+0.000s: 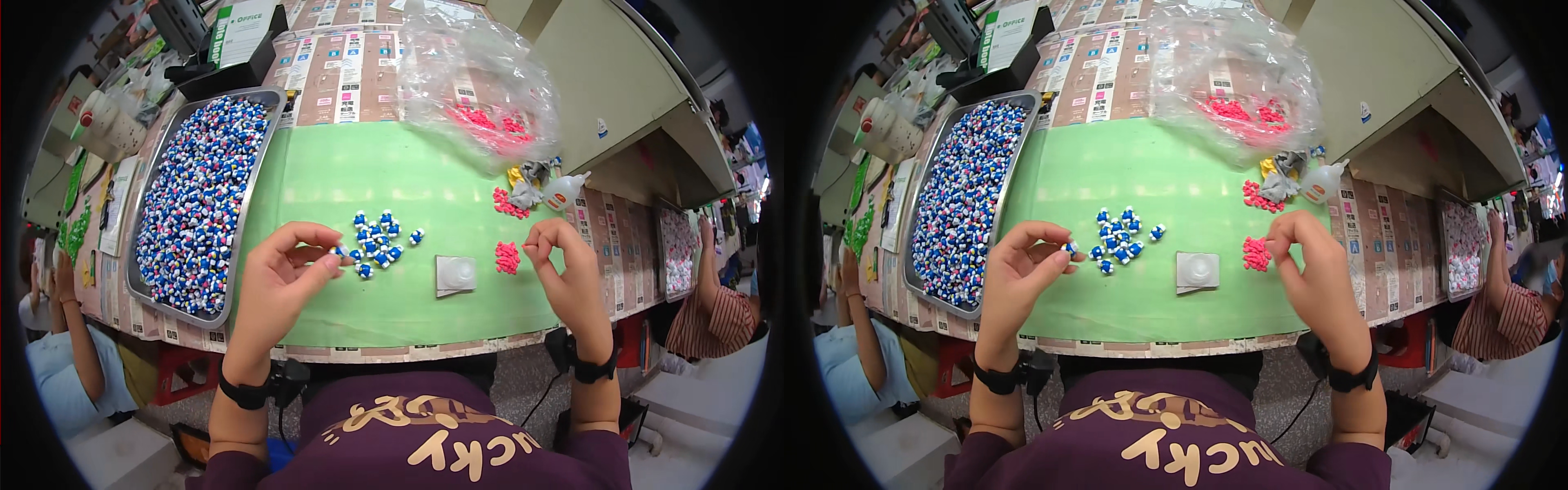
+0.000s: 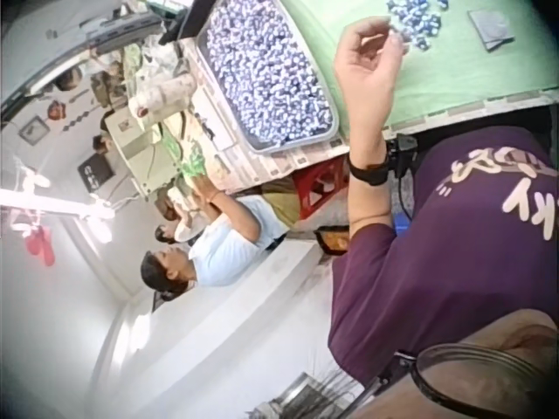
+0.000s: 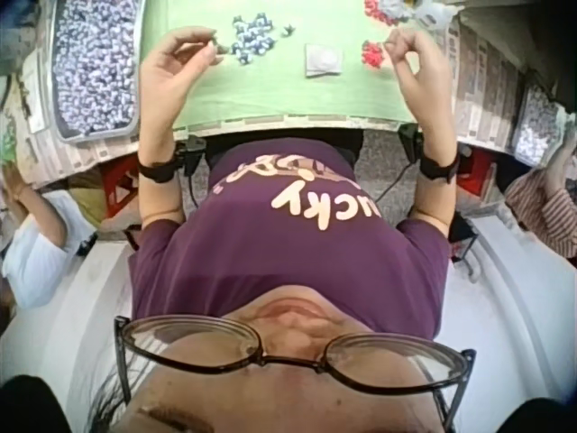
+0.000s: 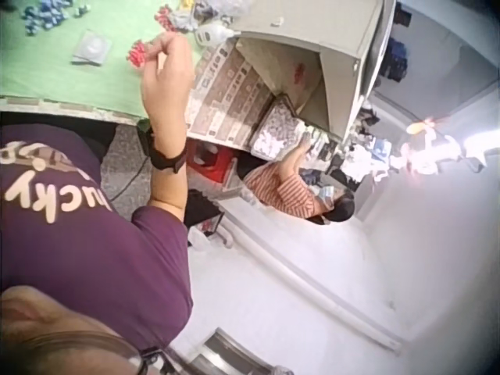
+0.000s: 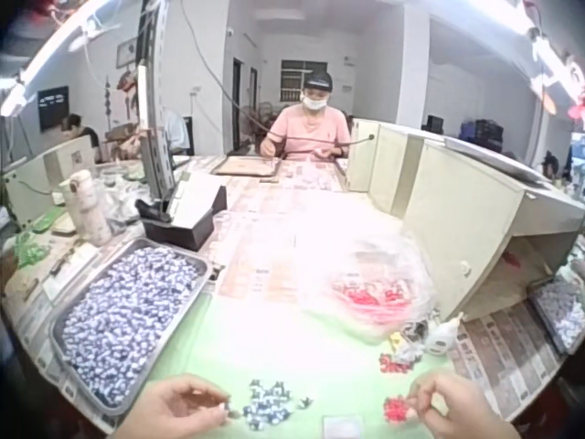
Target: The person repeatedly picks a blue-and-white capsule from a pile and a pink cap from a pile, then presses them together to form a complete capsule. The assembled capsules are placed on the green mat. The process is repeated continuously throughout the clip.
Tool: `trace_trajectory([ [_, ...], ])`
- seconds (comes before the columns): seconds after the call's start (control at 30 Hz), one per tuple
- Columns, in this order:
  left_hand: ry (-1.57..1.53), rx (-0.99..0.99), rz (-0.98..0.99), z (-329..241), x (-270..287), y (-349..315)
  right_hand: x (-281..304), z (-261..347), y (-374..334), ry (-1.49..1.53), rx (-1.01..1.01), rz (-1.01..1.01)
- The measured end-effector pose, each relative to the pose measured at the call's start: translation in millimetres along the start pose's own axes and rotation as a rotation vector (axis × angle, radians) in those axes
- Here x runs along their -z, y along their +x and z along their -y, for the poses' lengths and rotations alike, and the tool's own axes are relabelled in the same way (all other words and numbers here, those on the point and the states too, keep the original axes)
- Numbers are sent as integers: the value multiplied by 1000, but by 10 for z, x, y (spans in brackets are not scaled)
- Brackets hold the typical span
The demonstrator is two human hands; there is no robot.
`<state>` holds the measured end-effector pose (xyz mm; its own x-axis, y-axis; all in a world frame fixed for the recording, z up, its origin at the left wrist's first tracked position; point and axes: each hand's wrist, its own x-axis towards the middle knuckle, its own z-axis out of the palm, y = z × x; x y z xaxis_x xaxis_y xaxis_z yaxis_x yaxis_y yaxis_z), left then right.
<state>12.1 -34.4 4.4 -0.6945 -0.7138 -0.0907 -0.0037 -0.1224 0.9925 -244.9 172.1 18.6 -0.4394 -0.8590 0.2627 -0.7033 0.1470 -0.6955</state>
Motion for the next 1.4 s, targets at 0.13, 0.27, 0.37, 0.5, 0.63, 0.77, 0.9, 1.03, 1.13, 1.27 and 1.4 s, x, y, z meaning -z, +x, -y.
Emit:
trace_trajectory([
  [0.13,-178,11,329,-104,-118,-69,-192,586,50,175,328,48],
  [0.27,-283,102,430,-220,-386,-162,-312,779,132,144,546,81],
  [0.37,-333,129,467,-205,-389,-166,-354,798,156,129,598,93],
  [0.5,-390,172,490,-206,-374,-182,-359,825,143,182,589,134],
  [0.63,-313,132,469,-212,-357,-217,-367,852,88,309,451,214],
  [0.77,-66,-197,445,-175,-385,-225,-350,903,-5,531,190,231],
  [0.9,106,-376,404,-178,-455,-235,-333,877,-80,676,41,248],
  [1.03,177,-401,385,-191,-520,-239,-243,863,-95,624,-11,309],
  [1.13,231,-405,359,-228,-567,-258,-175,843,-44,153,334,298],
  [1.27,294,-454,360,-252,-600,-272,-156,834,-63,244,287,305],
  [1.4,264,-569,290,-234,-663,-280,-251,862,-184,775,-48,247],
])
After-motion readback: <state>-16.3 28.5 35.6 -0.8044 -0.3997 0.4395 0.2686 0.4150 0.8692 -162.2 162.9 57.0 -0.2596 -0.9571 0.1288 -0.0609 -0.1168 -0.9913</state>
